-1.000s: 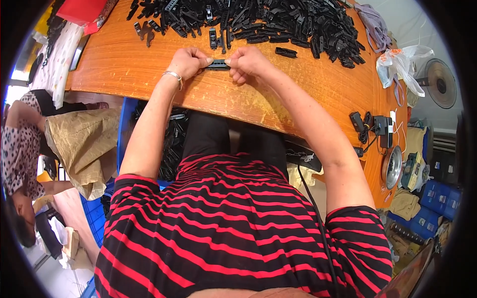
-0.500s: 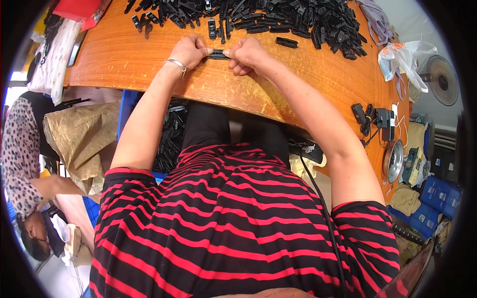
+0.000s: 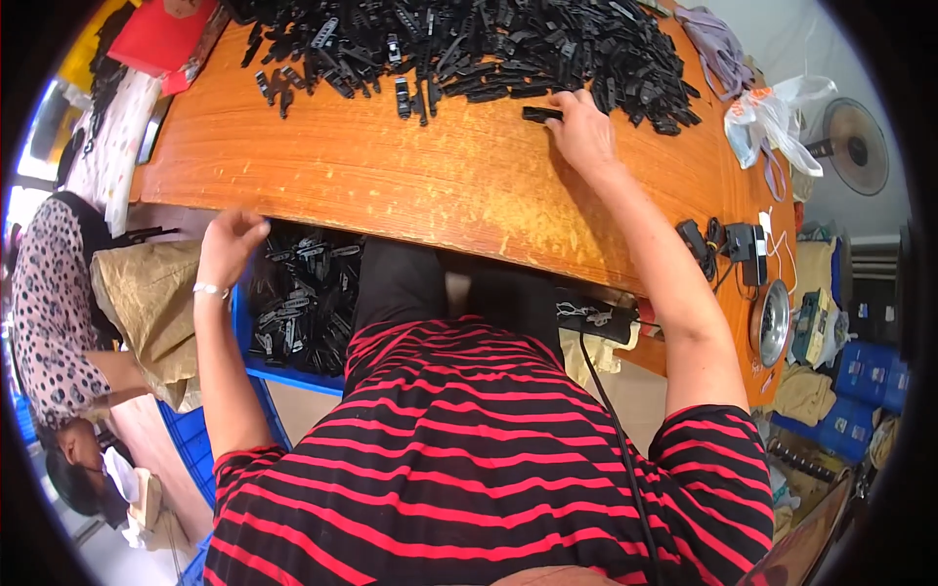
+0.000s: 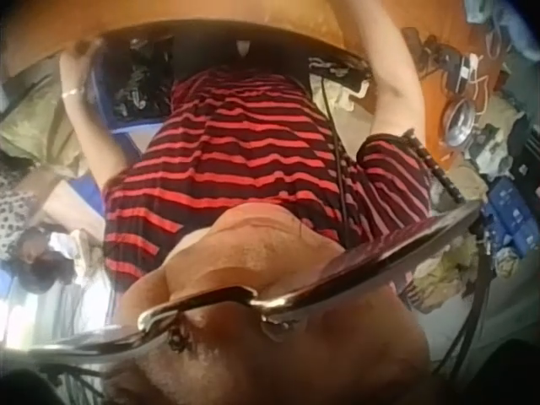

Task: The recorder is assembling small black plastic components by snapping them together manually and placing them into a storage bin.

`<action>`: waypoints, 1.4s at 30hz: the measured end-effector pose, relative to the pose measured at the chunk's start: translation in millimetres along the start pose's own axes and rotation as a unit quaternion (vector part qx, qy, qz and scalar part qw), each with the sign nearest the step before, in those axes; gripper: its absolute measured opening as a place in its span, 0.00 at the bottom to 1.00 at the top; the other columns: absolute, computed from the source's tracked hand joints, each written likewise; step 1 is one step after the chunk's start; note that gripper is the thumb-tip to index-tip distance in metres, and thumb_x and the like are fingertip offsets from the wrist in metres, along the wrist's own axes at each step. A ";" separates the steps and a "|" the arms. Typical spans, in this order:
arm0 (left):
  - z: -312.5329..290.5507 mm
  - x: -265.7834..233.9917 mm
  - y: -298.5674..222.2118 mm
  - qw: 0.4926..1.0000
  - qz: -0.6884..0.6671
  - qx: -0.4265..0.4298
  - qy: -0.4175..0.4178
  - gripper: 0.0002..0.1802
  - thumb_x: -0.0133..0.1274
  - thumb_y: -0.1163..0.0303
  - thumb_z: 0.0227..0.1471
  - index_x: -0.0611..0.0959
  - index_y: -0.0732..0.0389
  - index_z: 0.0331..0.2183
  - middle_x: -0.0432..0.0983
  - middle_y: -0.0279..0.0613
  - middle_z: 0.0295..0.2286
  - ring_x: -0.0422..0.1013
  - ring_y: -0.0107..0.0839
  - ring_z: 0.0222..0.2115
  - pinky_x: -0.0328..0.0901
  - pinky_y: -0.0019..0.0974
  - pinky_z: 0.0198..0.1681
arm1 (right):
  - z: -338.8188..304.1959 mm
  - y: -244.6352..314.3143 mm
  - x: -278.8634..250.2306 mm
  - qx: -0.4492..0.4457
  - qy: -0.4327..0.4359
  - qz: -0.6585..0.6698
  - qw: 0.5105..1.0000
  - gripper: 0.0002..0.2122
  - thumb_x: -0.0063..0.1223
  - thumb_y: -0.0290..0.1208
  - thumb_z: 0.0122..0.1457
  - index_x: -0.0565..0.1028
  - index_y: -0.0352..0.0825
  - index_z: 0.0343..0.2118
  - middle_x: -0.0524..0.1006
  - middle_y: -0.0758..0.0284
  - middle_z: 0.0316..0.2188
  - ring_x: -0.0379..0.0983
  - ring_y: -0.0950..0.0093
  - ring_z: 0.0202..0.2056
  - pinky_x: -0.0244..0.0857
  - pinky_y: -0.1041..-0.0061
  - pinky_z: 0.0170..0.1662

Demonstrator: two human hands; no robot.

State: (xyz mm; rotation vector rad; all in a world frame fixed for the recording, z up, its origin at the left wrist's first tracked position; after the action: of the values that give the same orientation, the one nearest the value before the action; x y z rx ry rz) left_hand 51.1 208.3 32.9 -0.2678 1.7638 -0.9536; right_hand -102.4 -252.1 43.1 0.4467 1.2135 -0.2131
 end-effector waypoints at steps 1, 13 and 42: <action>7.4 1.6 -9.1 0.998 0.027 0.012 -0.052 0.06 0.58 0.73 0.45 0.79 0.66 0.26 0.74 0.35 0.21 0.69 0.23 0.23 0.65 0.29 0.30 | 1.0 -6.2 2.6 0.002 0.008 -0.023 1.000 0.13 0.59 0.32 0.49 0.75 0.36 0.38 0.73 0.59 0.37 0.72 0.59 0.38 0.66 0.63 0.40; 132.7 126.3 -135.3 0.962 0.133 0.192 -0.142 0.17 0.56 0.62 0.45 0.79 0.54 0.39 0.73 0.45 0.33 0.71 0.43 0.37 0.67 0.40 0.41 | -21.2 94.7 29.3 -0.131 0.060 0.126 0.982 0.11 0.60 0.32 0.48 0.75 0.35 0.34 0.73 0.60 0.33 0.72 0.59 0.35 0.66 0.64 0.38; 102.3 131.2 -106.6 0.966 -0.043 0.191 -0.169 0.09 0.57 0.70 0.45 0.81 0.59 0.33 0.72 0.42 0.29 0.72 0.35 0.28 0.67 0.34 0.33 | -202.7 360.1 -227.5 -0.577 0.091 0.742 0.328 0.11 0.44 0.36 0.57 0.71 0.33 0.28 0.72 0.61 0.26 0.70 0.66 0.31 0.64 0.70 0.32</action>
State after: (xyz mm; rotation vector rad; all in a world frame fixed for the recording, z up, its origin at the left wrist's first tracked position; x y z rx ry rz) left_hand 59.1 12.9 5.4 -0.2436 1.2378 -1.2100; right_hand -212.7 141.7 278.2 0.0974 0.4059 2.2754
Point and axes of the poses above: each hand's wrist, its own z-axis towards the middle knuckle, its own x-axis out of the palm, y = z × x, the point moved 4 cm from there along z, towards the middle knuckle
